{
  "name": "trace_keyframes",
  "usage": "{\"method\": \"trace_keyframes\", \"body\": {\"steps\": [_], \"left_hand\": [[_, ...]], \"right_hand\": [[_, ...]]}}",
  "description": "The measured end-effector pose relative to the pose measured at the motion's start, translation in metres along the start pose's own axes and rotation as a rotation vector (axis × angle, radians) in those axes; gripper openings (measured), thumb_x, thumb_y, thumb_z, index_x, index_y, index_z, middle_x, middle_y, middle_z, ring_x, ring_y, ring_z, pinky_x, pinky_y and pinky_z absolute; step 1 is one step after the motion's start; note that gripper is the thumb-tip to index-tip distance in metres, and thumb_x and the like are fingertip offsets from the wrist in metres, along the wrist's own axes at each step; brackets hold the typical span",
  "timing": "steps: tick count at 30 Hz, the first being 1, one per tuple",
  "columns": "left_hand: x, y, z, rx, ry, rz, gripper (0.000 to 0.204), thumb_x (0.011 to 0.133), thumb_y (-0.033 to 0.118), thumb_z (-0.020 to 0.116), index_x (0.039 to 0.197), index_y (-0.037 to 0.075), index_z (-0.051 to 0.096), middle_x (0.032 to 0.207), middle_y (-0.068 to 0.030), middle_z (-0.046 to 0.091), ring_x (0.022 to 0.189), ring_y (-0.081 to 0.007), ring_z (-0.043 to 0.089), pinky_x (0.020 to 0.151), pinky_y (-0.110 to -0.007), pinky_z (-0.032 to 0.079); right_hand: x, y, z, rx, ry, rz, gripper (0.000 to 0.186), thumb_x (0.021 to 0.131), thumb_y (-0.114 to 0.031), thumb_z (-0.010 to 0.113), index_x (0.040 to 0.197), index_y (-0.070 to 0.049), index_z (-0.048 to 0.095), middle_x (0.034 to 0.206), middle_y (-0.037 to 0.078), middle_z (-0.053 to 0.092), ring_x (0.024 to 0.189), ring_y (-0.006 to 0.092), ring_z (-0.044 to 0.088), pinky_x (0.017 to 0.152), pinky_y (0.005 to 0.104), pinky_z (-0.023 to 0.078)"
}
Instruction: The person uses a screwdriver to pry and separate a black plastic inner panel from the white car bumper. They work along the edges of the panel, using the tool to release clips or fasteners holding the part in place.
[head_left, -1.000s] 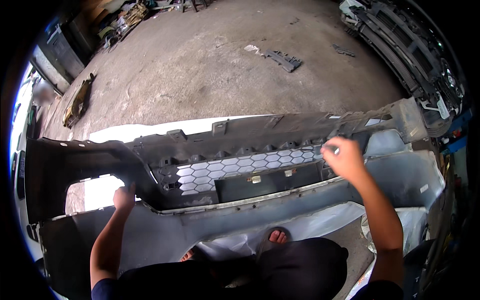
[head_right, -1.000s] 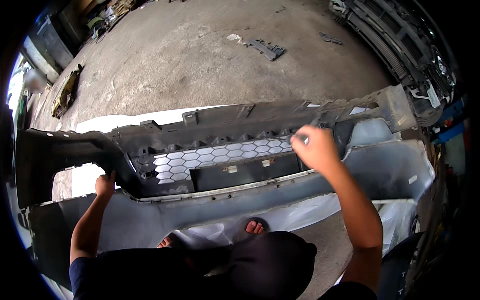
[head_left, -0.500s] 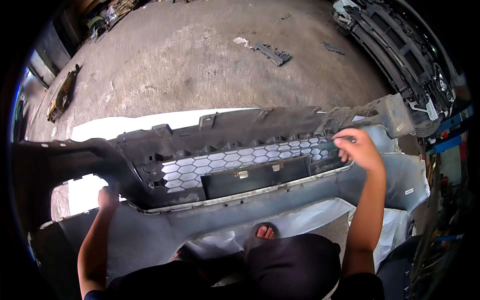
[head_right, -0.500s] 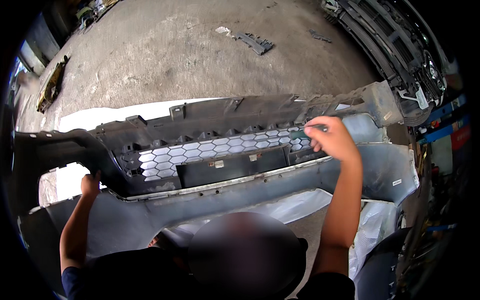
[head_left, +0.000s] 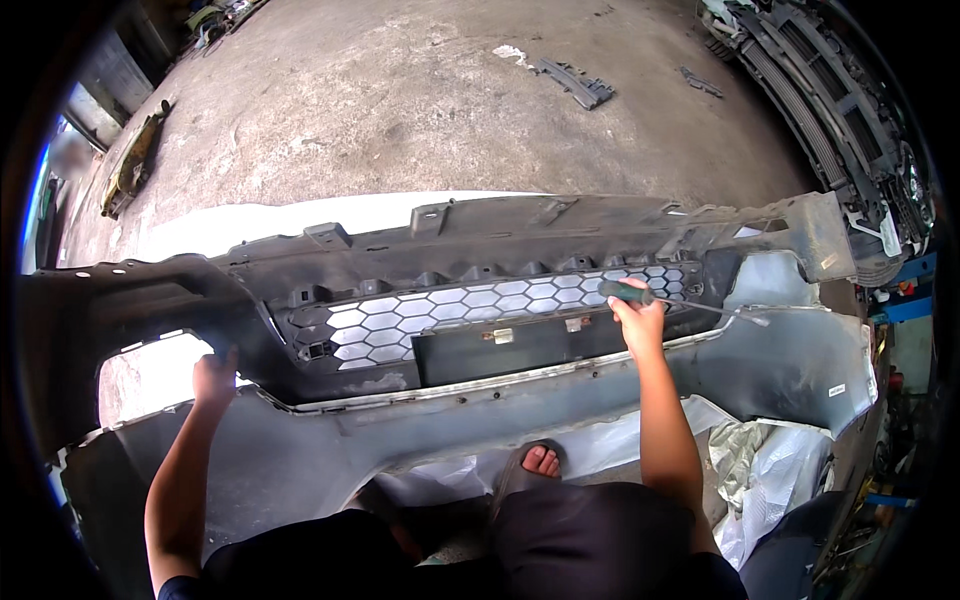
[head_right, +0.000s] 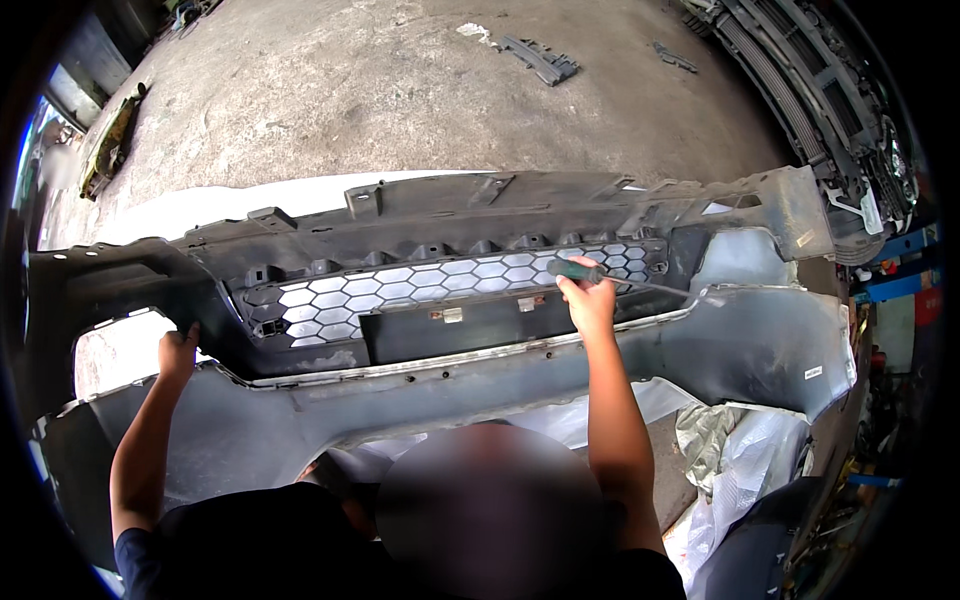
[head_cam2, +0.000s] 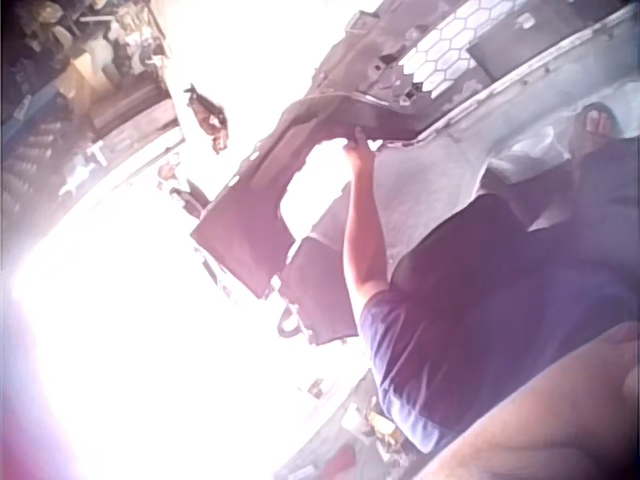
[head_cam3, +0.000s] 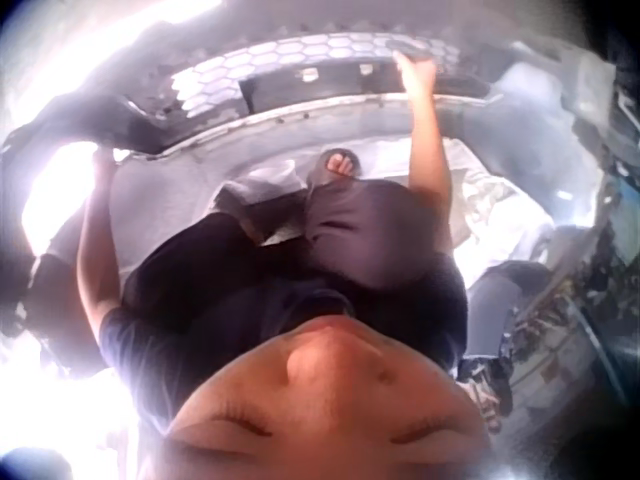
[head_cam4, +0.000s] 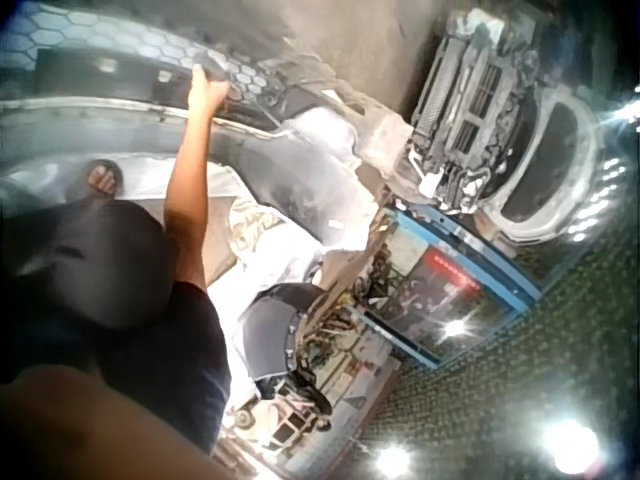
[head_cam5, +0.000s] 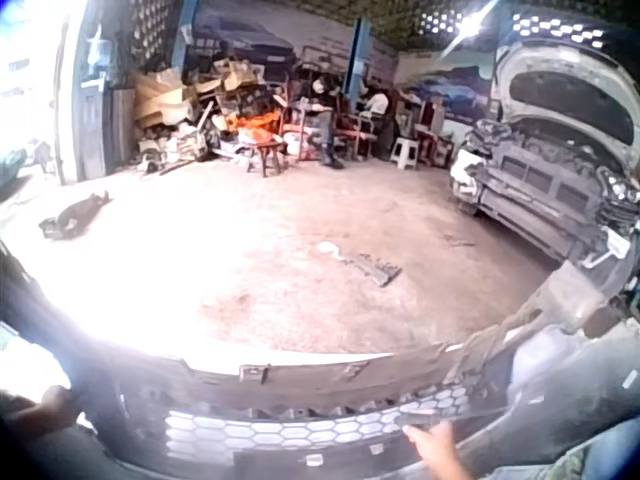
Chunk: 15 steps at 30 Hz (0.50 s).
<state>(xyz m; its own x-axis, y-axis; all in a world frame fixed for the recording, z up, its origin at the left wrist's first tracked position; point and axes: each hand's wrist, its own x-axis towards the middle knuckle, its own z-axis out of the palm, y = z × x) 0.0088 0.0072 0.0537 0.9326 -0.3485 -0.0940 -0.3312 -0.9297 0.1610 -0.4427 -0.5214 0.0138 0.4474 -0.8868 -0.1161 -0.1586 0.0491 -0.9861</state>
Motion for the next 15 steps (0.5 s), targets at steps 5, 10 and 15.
{"method": "trace_keyframes", "body": {"steps": [5, 10, 15], "left_hand": [[-0.004, -0.005, -0.009, 0.027, -0.059, -0.05, 0.06, 0.093, 0.047, 0.061, 0.067, -0.008, 0.065, 0.063, -0.026, 0.062, 0.064, -0.0406, 0.064, 0.065, -0.048, 0.048], [-0.011, -0.002, -0.012, 0.003, -0.068, -0.062, 0.06, 0.094, 0.046, 0.06, 0.066, -0.007, 0.065, 0.062, -0.0246, 0.062, 0.061, -0.0393, 0.064, 0.063, -0.047, 0.048], [-0.005, 0.013, -0.009, 0.039, -0.066, -0.037, 0.058, 0.094, 0.045, 0.06, 0.068, -0.006, 0.068, 0.06, -0.0236, 0.062, 0.059, -0.0389, 0.063, 0.062, -0.046, 0.048]], "right_hand": [[0.029, -0.01, 0.031, -0.119, 0.016, -0.101, 0.03, 0.088, -0.008, 0.073, 0.114, 0.0, 0.062, 0.086, 0.005, 0.067, 0.071, 0.0094, 0.063, 0.057, 0.0246, 0.053], [0.033, -0.042, 0.046, -0.184, 0.222, -0.263, 0.015, 0.087, -0.011, 0.071, 0.096, -0.001, 0.064, 0.078, 0.008, 0.066, 0.068, 0.0161, 0.062, 0.061, 0.0286, 0.049], [0.05, 0.013, 0.041, -0.604, 0.249, -0.383, 0.024, 0.087, -0.02, 0.07, 0.078, -0.001, 0.06, 0.07, 0.013, 0.066, 0.065, 0.0276, 0.064, 0.064, 0.0374, 0.05]]}}
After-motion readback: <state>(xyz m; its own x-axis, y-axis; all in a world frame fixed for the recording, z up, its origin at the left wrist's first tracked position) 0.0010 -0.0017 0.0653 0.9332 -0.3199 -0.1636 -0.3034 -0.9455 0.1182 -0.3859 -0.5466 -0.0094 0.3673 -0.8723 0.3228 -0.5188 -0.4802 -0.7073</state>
